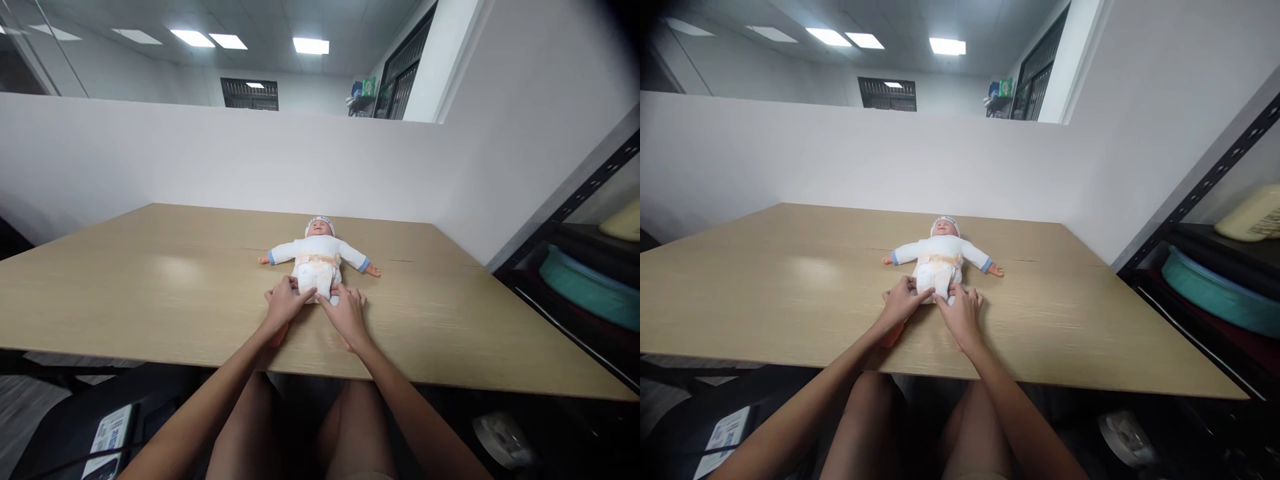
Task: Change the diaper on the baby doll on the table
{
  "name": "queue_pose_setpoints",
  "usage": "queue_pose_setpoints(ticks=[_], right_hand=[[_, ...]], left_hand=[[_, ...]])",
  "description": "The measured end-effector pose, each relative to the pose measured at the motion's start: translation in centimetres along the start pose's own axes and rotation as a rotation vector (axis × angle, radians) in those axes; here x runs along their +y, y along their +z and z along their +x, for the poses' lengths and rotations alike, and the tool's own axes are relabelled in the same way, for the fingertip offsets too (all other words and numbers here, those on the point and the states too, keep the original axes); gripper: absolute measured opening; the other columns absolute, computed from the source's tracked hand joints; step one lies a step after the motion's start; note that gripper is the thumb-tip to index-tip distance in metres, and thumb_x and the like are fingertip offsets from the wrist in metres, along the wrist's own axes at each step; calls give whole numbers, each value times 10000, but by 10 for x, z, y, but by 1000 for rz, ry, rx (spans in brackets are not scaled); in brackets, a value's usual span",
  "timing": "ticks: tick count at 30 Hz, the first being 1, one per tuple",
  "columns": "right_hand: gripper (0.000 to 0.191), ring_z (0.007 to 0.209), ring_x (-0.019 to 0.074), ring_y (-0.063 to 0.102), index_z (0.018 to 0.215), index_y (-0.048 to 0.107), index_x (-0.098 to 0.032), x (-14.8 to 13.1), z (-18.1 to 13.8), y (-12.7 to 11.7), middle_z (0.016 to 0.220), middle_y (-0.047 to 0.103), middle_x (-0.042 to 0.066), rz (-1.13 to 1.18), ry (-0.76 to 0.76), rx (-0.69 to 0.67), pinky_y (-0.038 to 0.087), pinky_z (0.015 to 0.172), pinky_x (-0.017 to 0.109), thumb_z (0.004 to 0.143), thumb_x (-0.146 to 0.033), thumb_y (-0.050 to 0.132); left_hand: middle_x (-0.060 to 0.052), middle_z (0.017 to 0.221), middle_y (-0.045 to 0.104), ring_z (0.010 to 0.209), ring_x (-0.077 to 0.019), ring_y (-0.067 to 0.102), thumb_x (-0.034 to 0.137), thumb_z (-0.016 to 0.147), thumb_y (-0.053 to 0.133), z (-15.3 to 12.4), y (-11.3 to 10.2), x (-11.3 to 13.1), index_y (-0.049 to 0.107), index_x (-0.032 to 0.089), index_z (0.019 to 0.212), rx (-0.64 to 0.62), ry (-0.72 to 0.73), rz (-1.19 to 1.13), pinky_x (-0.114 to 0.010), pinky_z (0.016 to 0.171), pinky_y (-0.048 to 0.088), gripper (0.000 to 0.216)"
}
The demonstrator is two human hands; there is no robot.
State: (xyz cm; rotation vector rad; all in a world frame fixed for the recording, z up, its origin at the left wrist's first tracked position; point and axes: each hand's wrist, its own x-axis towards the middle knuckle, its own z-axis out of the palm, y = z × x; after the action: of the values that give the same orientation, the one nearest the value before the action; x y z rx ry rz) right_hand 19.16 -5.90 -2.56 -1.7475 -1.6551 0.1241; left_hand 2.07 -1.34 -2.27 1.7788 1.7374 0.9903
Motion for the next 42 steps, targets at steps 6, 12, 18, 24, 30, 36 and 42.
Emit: queue_pose_setpoints(ticks=[6,12,18,24,30,36,42], right_hand=[[349,1057,318,606,944,790,-247,-5,3,0,961,783,98,-72,-15,-2,345,929,400,958,-570,659],[379,1050,326,619,968,780,-244,-4,11,4,995,798,83,-7,116,-82,356,876,378,922,-607,682],[325,1019,291,647,995,766,-257,-1,12,6,965,801,49,59,134,-54,361,850,351,943,-560,660],[324,1055,291,659,1006,710,-228,0,10,7,981,808,58,131,134,-11,368,906,364,911,-538,711],[355,1032,301,658,940,748,-224,-2,9,4,941,802,78,81,96,12,364,911,377,950,-566,653],[449,1006,306,641,842,732,-235,-1,9,7,897,790,86,59,97,5,373,884,374,1004,-609,543],[355,1060,316,678,1102,642,-180,4,9,10,1030,800,116,189,146,68,416,909,374,977,-510,607]], left_hand=[[-78,1066,802,1137,-350,691,561,799,780,-2,-8,3,731,216,970,-58,-5,-130,-474,1083,295,388],[-87,1141,794,1133,-321,699,531,772,808,0,-8,0,720,207,1053,-89,1,-160,-410,1029,396,438],[-144,1109,793,1064,-336,710,545,766,800,0,-2,8,710,160,1035,-68,-62,-122,-462,1042,402,478],[-100,938,815,1003,-352,695,596,815,720,-10,-8,18,794,199,950,-99,-37,-79,-564,1101,314,425],[-114,1003,817,1099,-390,679,627,831,708,-13,-13,20,814,202,1011,-123,-27,-94,-566,1112,331,473],[-104,1150,801,1179,-362,659,606,846,701,-13,-18,12,794,206,1099,-168,38,-172,-469,1077,439,482],[-92,1183,787,1110,-310,687,568,864,691,-9,-19,1,747,211,1190,-199,83,-240,-409,1003,514,487]])
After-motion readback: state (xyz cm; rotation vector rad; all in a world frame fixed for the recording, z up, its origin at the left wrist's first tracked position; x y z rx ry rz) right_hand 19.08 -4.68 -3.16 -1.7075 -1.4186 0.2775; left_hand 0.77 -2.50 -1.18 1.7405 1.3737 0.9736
